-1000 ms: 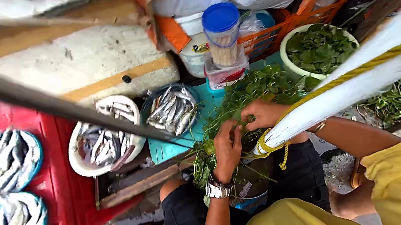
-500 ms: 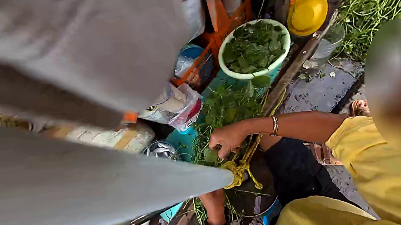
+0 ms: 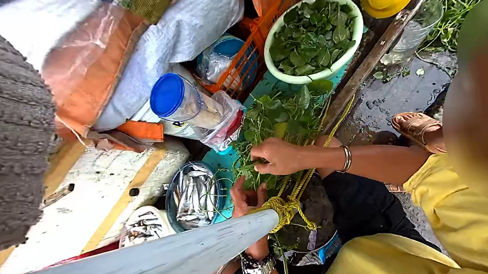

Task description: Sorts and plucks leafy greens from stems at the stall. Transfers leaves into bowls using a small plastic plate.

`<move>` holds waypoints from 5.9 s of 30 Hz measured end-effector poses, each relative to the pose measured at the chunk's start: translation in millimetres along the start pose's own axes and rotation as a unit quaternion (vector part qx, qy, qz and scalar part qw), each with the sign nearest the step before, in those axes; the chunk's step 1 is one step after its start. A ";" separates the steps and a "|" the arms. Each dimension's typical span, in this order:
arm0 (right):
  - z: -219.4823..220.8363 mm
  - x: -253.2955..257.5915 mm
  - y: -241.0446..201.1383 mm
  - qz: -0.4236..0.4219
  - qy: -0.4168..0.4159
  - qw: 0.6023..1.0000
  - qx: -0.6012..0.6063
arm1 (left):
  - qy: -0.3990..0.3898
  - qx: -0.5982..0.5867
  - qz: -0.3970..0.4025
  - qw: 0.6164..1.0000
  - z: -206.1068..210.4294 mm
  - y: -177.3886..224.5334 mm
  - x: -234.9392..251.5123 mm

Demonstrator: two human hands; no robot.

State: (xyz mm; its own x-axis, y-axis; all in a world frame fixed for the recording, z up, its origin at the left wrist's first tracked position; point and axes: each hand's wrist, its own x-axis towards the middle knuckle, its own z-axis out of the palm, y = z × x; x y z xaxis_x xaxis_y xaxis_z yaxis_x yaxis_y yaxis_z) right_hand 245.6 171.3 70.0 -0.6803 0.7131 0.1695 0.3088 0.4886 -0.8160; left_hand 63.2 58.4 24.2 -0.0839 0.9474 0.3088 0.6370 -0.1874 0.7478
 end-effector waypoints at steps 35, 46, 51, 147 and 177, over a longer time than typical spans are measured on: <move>-269.2 -11.2 168.4 0.252 0.351 0.901 0.041 | 0.033 -0.087 -0.119 0.989 -35.2 -11.5 -8.6; -254.5 -45.0 175.4 0.110 0.511 0.811 0.263 | 0.039 -0.104 -0.111 0.988 -32.4 -15.5 -12.8; -196.0 -112.8 185.5 0.245 0.455 0.852 0.084 | 0.042 -0.101 -0.115 0.987 -29.1 -15.3 -13.9; 29.3 47.2 -116.9 0.197 -0.164 0.963 -0.084 | 0.004 -0.415 -0.293 0.861 -48.1 -43.9 17.2; 61.8 38.2 -0.2 -0.115 0.041 0.991 -0.058 | 0.060 -0.340 -0.206 0.916 -24.8 -37.6 18.3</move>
State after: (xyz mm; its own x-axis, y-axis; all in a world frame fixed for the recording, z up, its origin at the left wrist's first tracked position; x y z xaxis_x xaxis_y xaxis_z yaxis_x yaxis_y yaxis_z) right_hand 178.5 167.3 42.4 -0.6871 0.6115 0.3924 0.2289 0.6948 -0.6818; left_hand 18.7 76.4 16.3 -0.3193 0.9464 -0.0494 -0.0891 0.0219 0.9958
